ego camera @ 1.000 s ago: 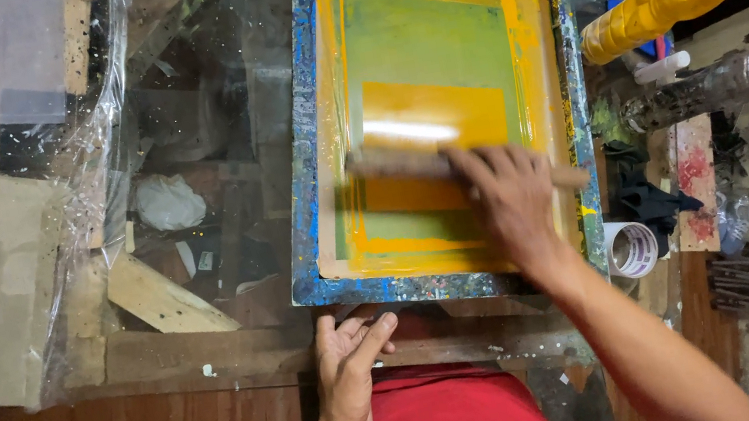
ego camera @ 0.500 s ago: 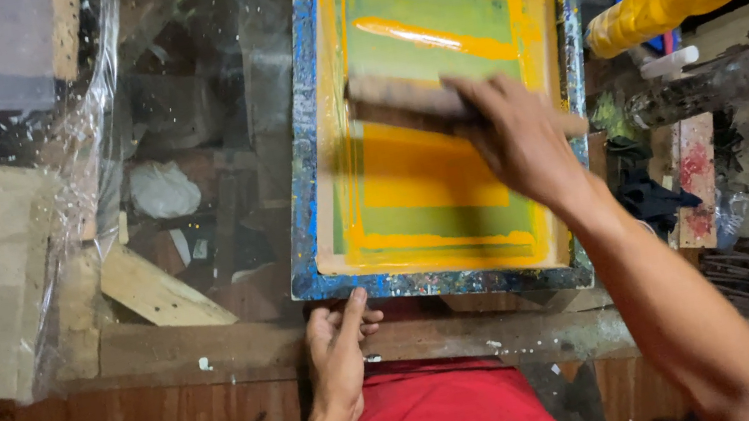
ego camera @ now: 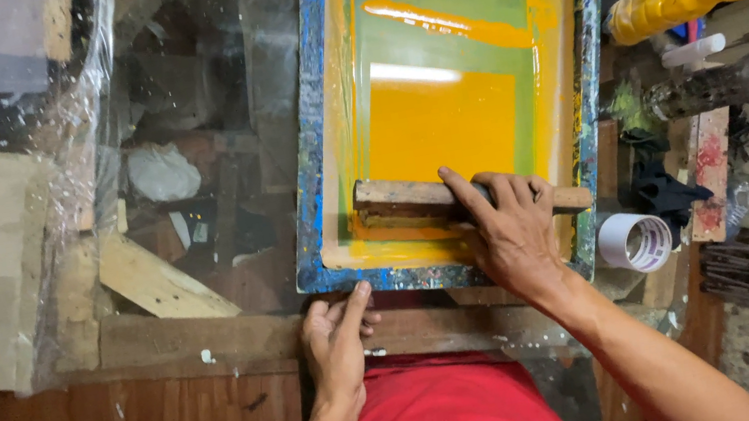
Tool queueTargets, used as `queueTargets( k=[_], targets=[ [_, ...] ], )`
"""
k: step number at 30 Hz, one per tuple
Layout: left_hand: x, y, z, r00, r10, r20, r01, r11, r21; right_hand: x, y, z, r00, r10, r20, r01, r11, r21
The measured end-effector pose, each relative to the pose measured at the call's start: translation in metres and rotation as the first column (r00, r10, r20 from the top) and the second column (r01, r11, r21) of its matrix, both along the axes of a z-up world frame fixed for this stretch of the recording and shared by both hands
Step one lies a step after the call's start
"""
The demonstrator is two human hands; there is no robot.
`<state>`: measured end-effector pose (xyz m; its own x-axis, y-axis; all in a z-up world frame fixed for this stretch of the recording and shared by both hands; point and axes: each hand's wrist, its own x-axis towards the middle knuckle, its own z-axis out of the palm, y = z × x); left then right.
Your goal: Manual screen printing of yellow ink onto small rectangular sheets using a squeegee and a hinged screen frame.
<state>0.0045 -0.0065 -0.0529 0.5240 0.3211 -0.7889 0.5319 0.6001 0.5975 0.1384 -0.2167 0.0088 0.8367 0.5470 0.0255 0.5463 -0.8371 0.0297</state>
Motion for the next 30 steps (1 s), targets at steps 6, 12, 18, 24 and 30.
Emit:
queueTargets(
  k=[6,12,18,24,30],
  targets=[
    [0.003,0.002,0.008,1.0,-0.014,-0.027,0.015,1.0,0.021,0.024,0.003,-0.008,0.997,-0.012,0.072,0.013,1.0,-0.015],
    [0.002,0.001,0.01,0.999,-0.021,-0.032,0.023,0.995,0.092,0.076,0.006,-0.008,0.996,-0.011,0.087,0.016,0.998,-0.056],
    [-0.002,0.001,0.005,1.0,0.018,0.013,-0.019,0.998,0.066,0.162,0.009,-0.012,0.983,0.048,0.177,-0.039,0.998,-0.054],
    [-0.002,0.002,0.0,1.0,0.018,-0.002,-0.018,1.0,0.02,0.215,0.014,0.001,0.996,0.06,0.073,-0.061,0.998,0.012],
    [0.0,0.014,0.036,0.997,-0.066,0.039,0.066,0.998,0.013,0.133,0.016,0.038,0.995,0.064,0.083,-0.086,0.95,0.3]
  ],
)
